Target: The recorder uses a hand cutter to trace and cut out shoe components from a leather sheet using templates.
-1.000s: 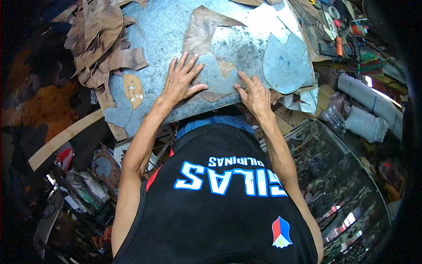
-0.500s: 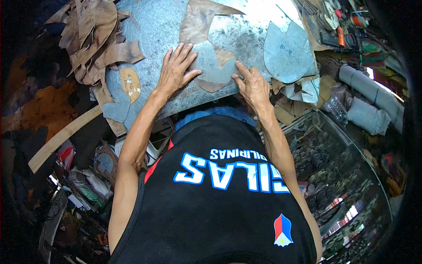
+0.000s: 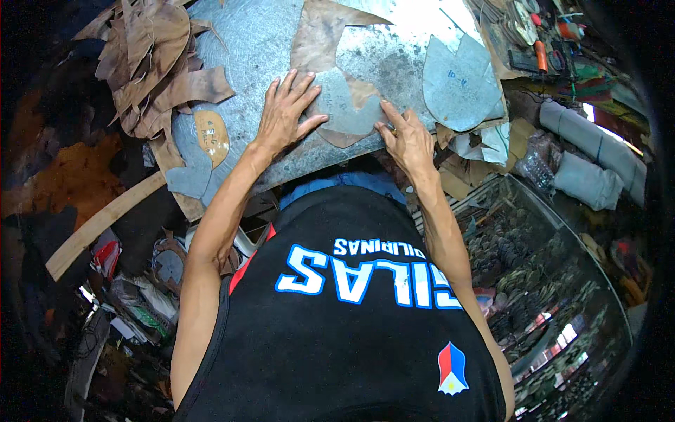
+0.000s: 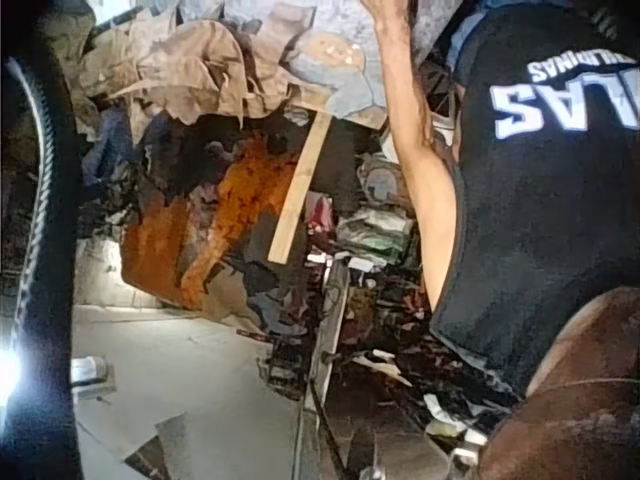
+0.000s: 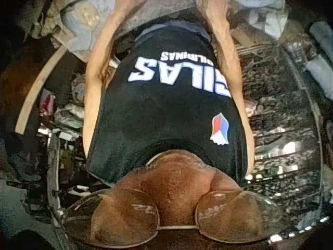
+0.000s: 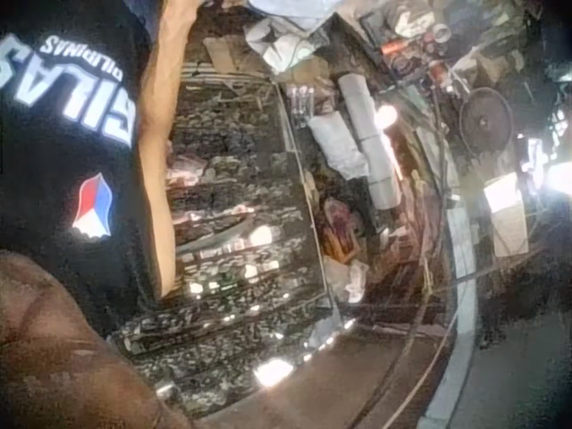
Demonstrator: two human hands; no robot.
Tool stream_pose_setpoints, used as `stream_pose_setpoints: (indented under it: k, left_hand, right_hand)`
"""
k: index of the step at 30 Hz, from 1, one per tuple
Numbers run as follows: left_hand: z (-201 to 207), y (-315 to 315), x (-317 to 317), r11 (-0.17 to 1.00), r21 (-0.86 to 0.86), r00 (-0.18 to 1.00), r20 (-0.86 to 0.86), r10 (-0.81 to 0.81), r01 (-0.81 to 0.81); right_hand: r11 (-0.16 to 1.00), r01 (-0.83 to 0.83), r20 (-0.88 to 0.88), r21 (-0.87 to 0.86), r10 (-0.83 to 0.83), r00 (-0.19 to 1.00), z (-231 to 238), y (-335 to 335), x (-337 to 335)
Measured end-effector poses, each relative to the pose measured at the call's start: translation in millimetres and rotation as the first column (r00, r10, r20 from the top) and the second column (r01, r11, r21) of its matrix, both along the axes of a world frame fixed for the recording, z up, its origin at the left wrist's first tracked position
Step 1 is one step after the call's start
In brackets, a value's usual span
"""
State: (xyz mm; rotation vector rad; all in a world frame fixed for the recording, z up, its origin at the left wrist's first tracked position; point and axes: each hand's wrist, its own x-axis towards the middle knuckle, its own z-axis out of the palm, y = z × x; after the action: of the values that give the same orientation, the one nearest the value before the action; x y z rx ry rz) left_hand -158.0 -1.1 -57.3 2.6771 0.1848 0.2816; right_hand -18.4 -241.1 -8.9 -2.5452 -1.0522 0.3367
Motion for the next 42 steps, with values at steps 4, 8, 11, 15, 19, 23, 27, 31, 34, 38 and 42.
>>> stream_pose_setpoints:
  k: [4, 8, 11, 15, 19, 23, 27, 31, 34, 38, 42]
  left_hand:
    - [5.0, -1.0, -1.8, 1.000, 0.002, 1.000, -0.011, 0.010, -0.010]
    - [6.6, -1.8, -0.5, 1.000, -0.018, 1.000, -0.031, 0.001, -0.002]
    - [6.2, -1.5, -0.7, 0.999, -0.042, 1.000, -0.024, -0.005, 0.004]
    - [5.3, -1.0, -1.4, 1.000, -0.029, 1.000, -0.025, 0.006, -0.007]
    - [6.1, -1.5, -0.8, 0.999, -0.033, 0.999, -0.035, 0.012, -0.013]
    - [5.2, -3.2, 1.5, 0.999, -0.035, 1.000, -0.019, 0.010, -0.011]
    - [3.4, -2.3, 0.7, 1.000, -0.019, 1.000, -0.001, 0.017, -0.017]
    - [4.9, 1.0, -1.7, 1.000, 0.000, 1.000, -0.014, 0.012, -0.012]
    - [5.2, -0.1, 0.5, 1.000, -0.017, 1.000, -0.019, 0.006, -0.006]
    - [4.2, -0.6, 0.4, 1.000, -0.009, 1.000, -0.018, 0.010, -0.010]
    - [5.8, -1.3, 1.7, 1.000, -0.008, 1.000, -0.022, 0.010, -0.010]
  right_hand:
    - [1.000, 0.020, -0.031, -0.012, -0.021, 0.999, 0.9, 2.9, -1.5]
    - [0.999, 0.038, -0.030, 0.001, -0.038, 0.999, -0.5, 1.3, -2.8]
    - [1.000, 0.026, -0.025, 0.007, -0.026, 0.999, -0.2, 0.4, -1.8]
    - [1.000, 0.021, -0.046, -0.022, -0.022, 0.999, 1.7, 1.6, -0.6]
    - [1.000, 0.014, -0.046, -0.009, -0.014, 0.999, 1.5, 1.8, 0.9]
    - [0.999, 0.016, -0.056, -0.034, -0.018, 0.998, 3.1, 0.5, 0.6]
    - [0.998, 0.032, -0.160, -0.062, -0.041, 0.986, 8.9, -3.2, 9.7]
    - [0.982, 0.116, -0.357, 0.150, -0.056, 0.933, 3.9, -8.4, 20.9]
    - [0.982, 0.145, -0.368, 0.119, -0.092, 0.925, 16.8, -8.6, 21.4]
    - [0.999, 0.029, -0.297, -0.015, -0.032, 0.954, 14.7, -4.9, 17.2]
    - [0.999, -0.005, -0.238, -0.045, -0.006, 0.971, 13.8, -4.7, 15.6]
